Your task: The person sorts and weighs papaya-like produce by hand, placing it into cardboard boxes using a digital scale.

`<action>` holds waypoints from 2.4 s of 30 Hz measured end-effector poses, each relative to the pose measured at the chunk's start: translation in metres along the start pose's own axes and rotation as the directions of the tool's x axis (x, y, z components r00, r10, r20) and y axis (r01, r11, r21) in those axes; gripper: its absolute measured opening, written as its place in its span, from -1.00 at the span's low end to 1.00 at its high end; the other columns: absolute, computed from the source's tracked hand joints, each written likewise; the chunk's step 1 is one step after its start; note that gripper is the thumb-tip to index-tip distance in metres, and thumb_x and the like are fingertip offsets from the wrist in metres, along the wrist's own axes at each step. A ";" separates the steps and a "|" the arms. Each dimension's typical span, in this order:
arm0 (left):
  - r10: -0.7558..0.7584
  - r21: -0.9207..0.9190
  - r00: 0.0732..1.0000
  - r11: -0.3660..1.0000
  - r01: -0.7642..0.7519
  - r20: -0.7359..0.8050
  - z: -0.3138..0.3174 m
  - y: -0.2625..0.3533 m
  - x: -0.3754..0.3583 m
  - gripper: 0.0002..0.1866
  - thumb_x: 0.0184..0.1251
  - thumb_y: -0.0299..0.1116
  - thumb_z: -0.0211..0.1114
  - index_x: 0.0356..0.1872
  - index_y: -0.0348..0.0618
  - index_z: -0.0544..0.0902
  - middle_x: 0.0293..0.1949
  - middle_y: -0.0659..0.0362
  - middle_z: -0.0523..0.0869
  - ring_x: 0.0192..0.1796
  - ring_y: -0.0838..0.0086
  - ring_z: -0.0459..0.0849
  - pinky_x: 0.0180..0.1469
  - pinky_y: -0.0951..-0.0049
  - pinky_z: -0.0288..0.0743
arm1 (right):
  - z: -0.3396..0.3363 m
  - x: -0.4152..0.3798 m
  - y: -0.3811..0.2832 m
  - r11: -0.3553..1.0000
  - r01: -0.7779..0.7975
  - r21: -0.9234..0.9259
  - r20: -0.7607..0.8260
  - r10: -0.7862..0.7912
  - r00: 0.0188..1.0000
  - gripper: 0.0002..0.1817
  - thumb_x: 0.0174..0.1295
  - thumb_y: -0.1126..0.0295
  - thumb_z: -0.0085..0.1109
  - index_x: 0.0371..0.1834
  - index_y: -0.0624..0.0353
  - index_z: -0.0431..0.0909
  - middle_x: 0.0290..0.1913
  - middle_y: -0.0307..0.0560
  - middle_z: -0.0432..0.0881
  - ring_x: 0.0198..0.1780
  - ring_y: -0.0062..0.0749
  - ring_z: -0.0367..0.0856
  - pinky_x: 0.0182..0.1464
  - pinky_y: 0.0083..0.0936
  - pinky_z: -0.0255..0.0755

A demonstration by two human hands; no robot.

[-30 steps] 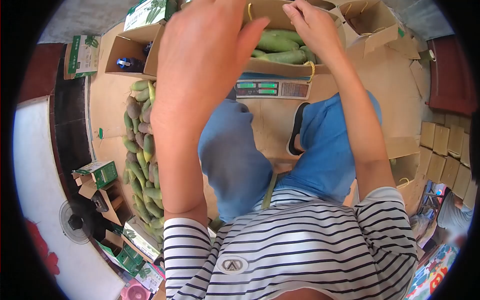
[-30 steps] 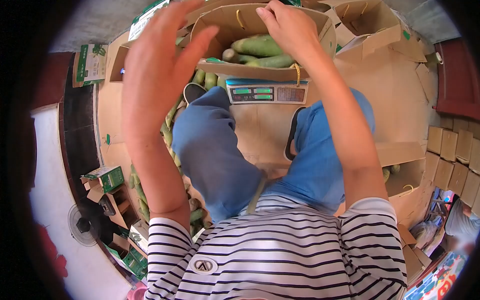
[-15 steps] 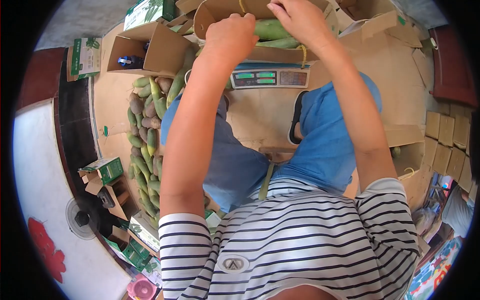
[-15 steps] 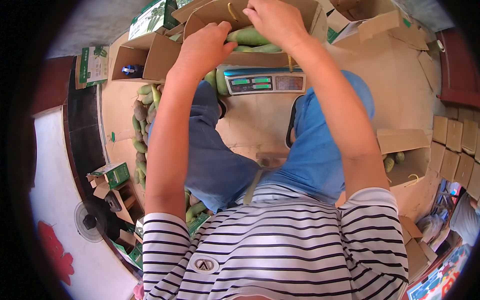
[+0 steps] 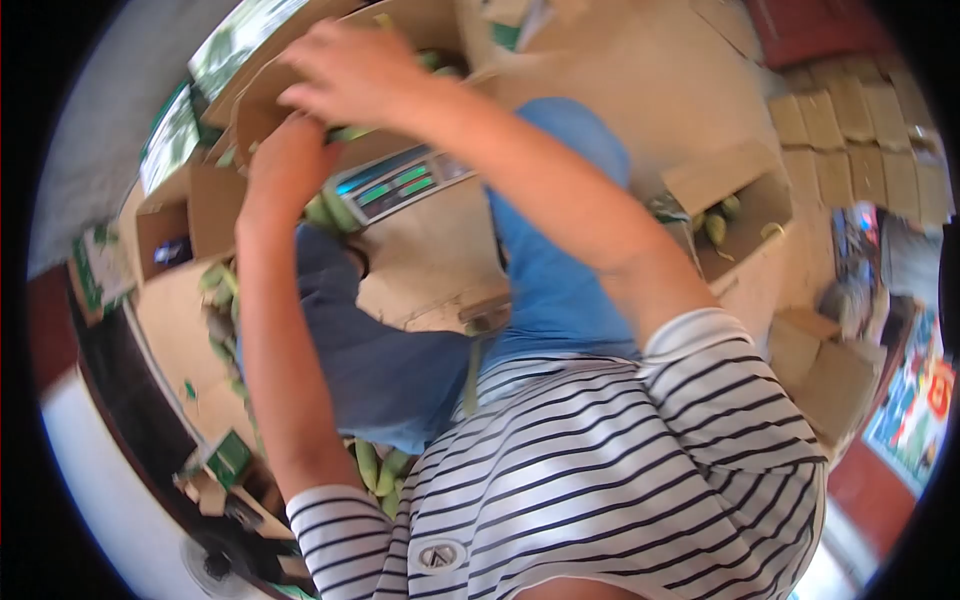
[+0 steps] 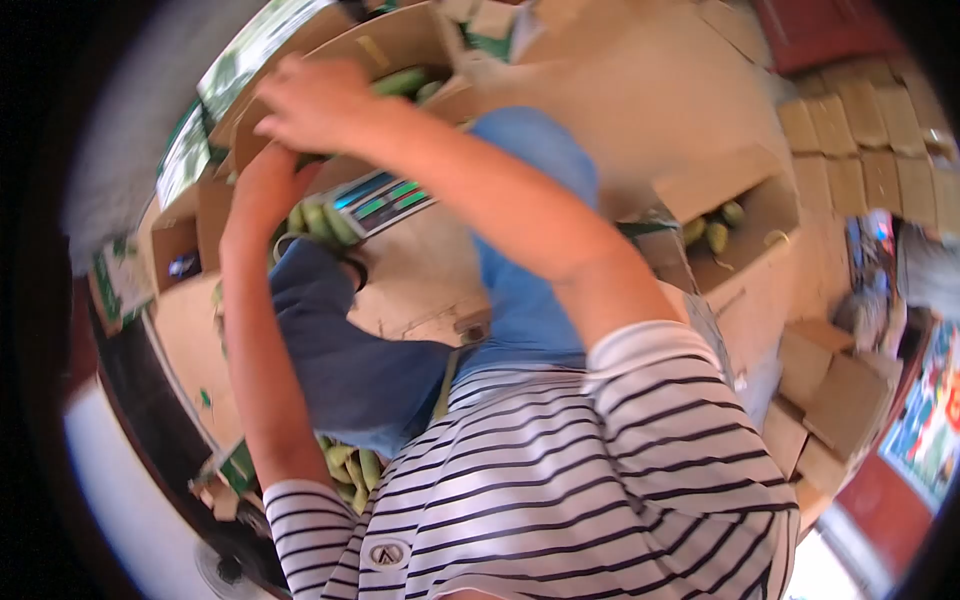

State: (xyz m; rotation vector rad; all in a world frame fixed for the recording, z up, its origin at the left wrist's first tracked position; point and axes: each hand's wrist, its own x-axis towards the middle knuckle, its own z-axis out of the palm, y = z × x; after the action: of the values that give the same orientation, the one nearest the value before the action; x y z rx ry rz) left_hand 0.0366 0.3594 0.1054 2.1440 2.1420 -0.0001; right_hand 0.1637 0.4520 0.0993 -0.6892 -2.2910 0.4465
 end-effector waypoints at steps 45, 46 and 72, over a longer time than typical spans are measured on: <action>0.125 0.109 0.987 0.985 -0.136 0.096 0.064 -0.017 0.010 -0.88 0.12 -0.33 0.27 -0.35 -0.10 0.60 -0.36 0.16 0.64 -0.17 0.26 0.60 -0.18 0.25 0.48 | -0.005 0.060 0.082 0.998 0.026 0.050 0.174 -0.034 0.984 -0.65 0.20 0.18 0.14 -0.08 0.20 0.55 -0.08 0.00 0.61 -0.01 -0.04 0.54 0.00 -0.23 0.41; 0.125 0.094 0.985 0.986 -0.136 0.116 0.060 -0.016 0.010 -0.88 0.11 -0.36 0.26 -0.33 -0.09 0.61 -0.34 0.16 0.65 -0.16 0.27 0.61 -0.17 0.25 0.47 | 0.012 0.068 0.091 0.989 0.017 -0.146 0.228 0.017 0.974 -0.57 0.19 0.18 0.16 0.05 0.18 0.47 0.04 0.00 0.55 0.08 -0.06 0.50 0.07 -0.21 0.40; 0.735 0.033 0.675 0.677 -0.735 -0.064 0.045 0.208 0.107 -0.96 -0.03 -0.45 0.18 -0.53 -0.11 0.59 -0.51 0.10 0.66 -0.35 0.28 0.69 -0.34 0.30 0.53 | -0.207 -0.095 0.267 0.877 -0.036 -0.478 0.260 0.180 0.949 -0.67 0.19 0.06 0.11 -0.16 0.05 0.59 -0.22 0.00 0.64 -0.11 -0.03 0.57 -0.09 -0.15 0.42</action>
State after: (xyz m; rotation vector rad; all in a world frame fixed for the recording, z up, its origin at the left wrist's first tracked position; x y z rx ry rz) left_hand 0.2481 0.4626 0.0684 2.8781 1.1270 0.1423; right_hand 0.4617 0.6342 0.0646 -1.0538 -2.6907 0.0326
